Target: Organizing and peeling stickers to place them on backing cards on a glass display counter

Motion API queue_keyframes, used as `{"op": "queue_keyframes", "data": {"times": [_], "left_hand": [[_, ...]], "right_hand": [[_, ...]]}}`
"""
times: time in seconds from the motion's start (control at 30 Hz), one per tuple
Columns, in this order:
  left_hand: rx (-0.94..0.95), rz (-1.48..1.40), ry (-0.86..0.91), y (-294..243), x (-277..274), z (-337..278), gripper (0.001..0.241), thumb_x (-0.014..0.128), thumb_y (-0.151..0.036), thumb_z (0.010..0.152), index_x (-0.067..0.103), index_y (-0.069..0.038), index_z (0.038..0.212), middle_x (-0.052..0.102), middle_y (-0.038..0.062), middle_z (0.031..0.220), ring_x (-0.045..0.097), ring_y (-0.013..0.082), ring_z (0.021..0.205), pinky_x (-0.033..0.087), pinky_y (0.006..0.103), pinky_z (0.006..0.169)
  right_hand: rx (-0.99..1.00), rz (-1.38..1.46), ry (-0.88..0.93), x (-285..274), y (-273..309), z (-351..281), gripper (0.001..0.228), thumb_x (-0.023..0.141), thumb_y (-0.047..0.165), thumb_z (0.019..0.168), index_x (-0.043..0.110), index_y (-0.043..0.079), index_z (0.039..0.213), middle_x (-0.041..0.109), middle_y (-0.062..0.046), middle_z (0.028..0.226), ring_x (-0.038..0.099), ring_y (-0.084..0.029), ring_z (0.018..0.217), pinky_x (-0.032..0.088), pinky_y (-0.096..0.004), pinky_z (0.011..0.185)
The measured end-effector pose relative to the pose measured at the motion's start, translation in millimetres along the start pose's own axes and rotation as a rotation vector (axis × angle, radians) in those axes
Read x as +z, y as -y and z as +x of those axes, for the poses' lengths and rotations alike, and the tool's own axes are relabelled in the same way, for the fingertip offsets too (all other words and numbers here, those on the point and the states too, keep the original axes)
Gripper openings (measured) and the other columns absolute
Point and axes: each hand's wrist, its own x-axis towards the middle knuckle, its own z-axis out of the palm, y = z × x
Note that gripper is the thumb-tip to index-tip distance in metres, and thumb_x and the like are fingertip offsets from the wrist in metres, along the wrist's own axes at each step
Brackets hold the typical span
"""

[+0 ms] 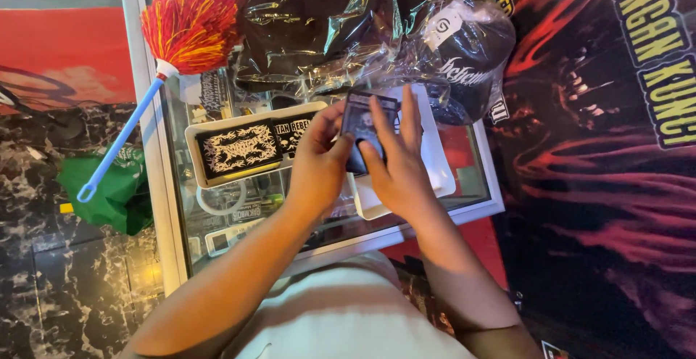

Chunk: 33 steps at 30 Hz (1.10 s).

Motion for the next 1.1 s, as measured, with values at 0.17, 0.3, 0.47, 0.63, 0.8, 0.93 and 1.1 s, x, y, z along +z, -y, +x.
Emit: {"op": "queue_keyframes", "data": {"times": [0.17,0.3,0.47,0.63,0.8,0.93,1.1], "left_hand": [[0.060,0.067,0.063,10,-16,1,0.076,0.050,0.019,0.086,0.041,-0.009,0.155,0.060,0.008,0.110,0.065,0.0194,0.098,0.057,0.0318,0.085],[0.681,1.072,0.066,-19,-3,-12,0.071,0.069,-0.001,0.088,0.044,-0.001,0.154,0.037,0.028,0.159,0.037,0.0510,0.149,0.033,0.0589,0.122],[0.679,1.345,0.361,-11,-10,-19,0.063,0.049,-0.035,0.103,0.040,-0.006,0.158,0.031,0.019,0.167,0.025,0.0377,0.157,0.013,0.0625,0.124],[0.541,1.437,0.278,-23,-3,-25,0.077,0.046,-0.052,0.106,0.035,0.005,0.157,0.026,0.027,0.167,0.021,0.0426,0.156,0.011,0.0651,0.123],[0.069,0.708,0.354,-28,9,-29,0.080,0.054,-0.032,0.103,0.016,0.010,0.159,0.017,0.038,0.163,0.025,0.0531,0.148,0.025,0.0588,0.121],[-0.216,0.351,0.124,-35,10,-11,0.066,0.051,-0.041,0.104,0.034,-0.009,0.159,0.048,0.021,0.156,0.044,0.0342,0.145,0.036,0.0494,0.119],[-0.193,-0.080,-0.008,-14,-1,-6,0.044,0.048,-0.005,0.104,0.054,-0.008,0.148,0.071,0.013,0.121,0.066,0.0171,0.105,0.057,0.0354,0.095]], "right_hand": [[0.011,0.280,0.004,2,-12,-4,0.057,0.050,-0.003,0.102,0.040,0.009,0.157,0.038,-0.024,0.160,0.029,-0.041,0.151,0.026,-0.054,0.123],[0.055,0.280,-0.100,2,-10,-3,0.052,0.047,-0.005,0.103,0.047,0.009,0.153,0.055,-0.023,0.149,0.046,-0.032,0.143,0.039,-0.049,0.119],[0.080,0.562,0.004,-2,-39,-2,0.057,0.041,-0.006,0.104,0.038,0.008,0.159,0.044,-0.018,0.159,0.034,-0.024,0.149,0.029,-0.048,0.124],[0.138,0.701,-0.052,-2,-38,-6,0.060,0.041,-0.005,0.104,0.032,0.011,0.162,0.051,-0.023,0.152,0.045,-0.024,0.142,0.039,-0.046,0.119],[0.017,0.382,0.023,1,16,-12,0.094,0.048,-0.013,0.089,0.000,0.011,0.166,0.046,-0.028,0.157,0.047,-0.043,0.143,0.039,-0.055,0.118],[-0.270,0.125,-0.004,36,-9,-29,0.083,0.054,-0.014,0.083,0.020,-0.011,0.159,0.017,-0.035,0.166,0.017,-0.054,0.153,0.016,-0.061,0.126],[-0.252,-0.207,0.047,20,-25,-12,0.077,0.065,0.009,0.089,0.034,-0.002,0.159,0.017,-0.025,0.170,0.013,-0.055,0.153,0.010,-0.072,0.120]]}}
